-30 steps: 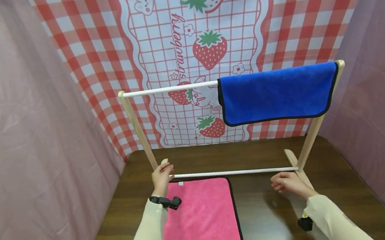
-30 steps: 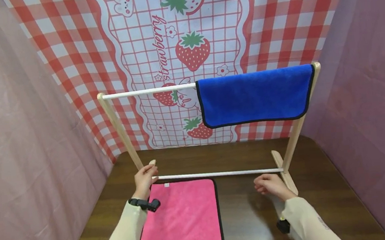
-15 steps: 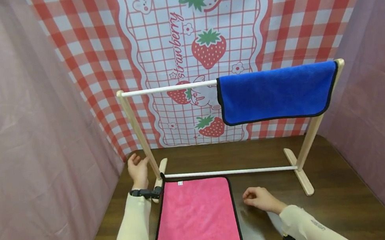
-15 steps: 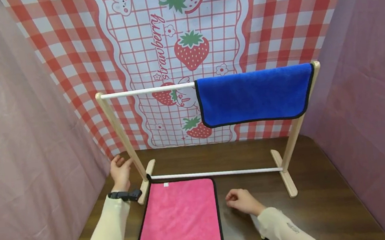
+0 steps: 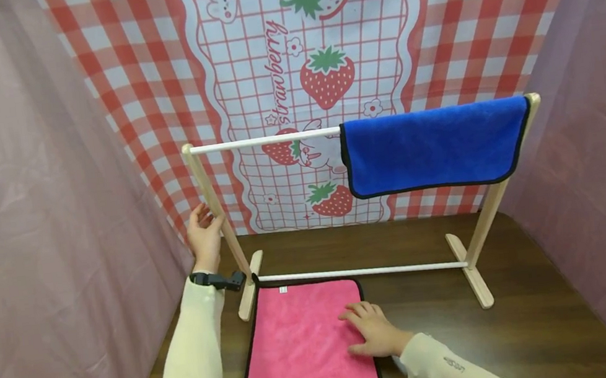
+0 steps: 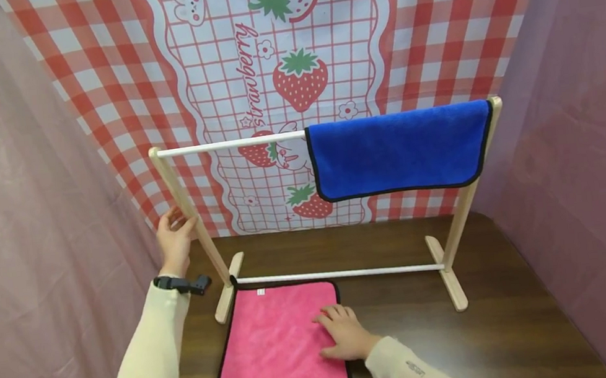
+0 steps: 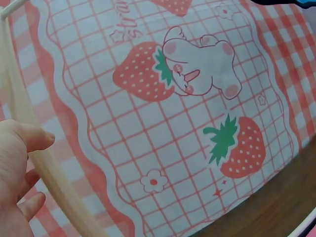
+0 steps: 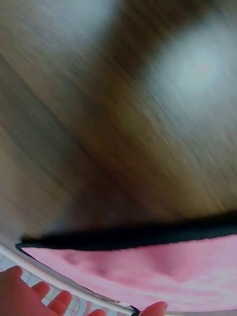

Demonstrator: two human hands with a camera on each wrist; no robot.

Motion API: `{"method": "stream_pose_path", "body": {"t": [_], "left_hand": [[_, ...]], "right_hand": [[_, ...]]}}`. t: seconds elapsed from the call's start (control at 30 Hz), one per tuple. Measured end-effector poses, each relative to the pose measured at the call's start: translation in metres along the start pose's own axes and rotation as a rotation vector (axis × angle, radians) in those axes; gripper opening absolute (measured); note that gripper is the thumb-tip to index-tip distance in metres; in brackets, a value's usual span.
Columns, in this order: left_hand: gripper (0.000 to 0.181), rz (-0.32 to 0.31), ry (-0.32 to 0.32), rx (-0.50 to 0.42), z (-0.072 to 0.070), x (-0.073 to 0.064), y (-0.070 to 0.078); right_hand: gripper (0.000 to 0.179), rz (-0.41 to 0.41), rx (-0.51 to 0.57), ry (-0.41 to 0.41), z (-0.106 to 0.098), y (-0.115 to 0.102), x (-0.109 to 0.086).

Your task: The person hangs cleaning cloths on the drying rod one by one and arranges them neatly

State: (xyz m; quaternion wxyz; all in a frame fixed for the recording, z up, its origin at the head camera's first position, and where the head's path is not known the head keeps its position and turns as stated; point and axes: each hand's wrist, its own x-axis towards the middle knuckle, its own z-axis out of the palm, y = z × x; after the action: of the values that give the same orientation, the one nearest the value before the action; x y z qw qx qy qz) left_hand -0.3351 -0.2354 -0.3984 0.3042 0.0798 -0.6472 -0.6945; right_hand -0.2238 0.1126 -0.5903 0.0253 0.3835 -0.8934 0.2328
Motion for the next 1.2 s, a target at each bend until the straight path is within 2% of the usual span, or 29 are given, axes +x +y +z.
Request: {"method": "stream_pose_path", "body": {"t": [0.13, 0.23, 0.53, 0.67, 0.8, 0.97, 1.2], "left_hand": [[0.049, 0.017, -0.012, -0.005, 0.007, 0.003, 0.007], [0.042, 0.019, 0.002, 0.031, 0.011, 0.004, 0.011], [0.030, 0.105, 0.064, 0.164, 0.010, 0.007, 0.012], [0.030, 0.133, 0.068, 0.196, 0.009, 0.008, 0.011], [0.031, 0.132, 0.058, 0.203, 0.009, 0.009, 0.012], [0.032, 0.135, 0.053, 0.200, 0.008, 0.007, 0.011], [0.031, 0.167, 0.065, 0.213, 0.007, 0.006, 0.009]], "right_hand": [[0.081, 0.037, 0.032, -0.068, 0.008, -0.007, 0.008], [0.092, 0.064, 0.029, -0.100, 0.014, -0.009, 0.011], [0.111, 0.123, 0.004, -0.119, 0.038, -0.010, 0.016], [0.115, 0.121, -0.007, -0.106, 0.045, -0.012, 0.018], [0.117, 0.131, -0.013, -0.103, 0.051, -0.013, 0.021], [0.120, 0.166, -0.013, -0.114, 0.055, -0.014, 0.024], [0.119, 0.214, -0.016, -0.081, 0.058, -0.017, 0.024]]}}
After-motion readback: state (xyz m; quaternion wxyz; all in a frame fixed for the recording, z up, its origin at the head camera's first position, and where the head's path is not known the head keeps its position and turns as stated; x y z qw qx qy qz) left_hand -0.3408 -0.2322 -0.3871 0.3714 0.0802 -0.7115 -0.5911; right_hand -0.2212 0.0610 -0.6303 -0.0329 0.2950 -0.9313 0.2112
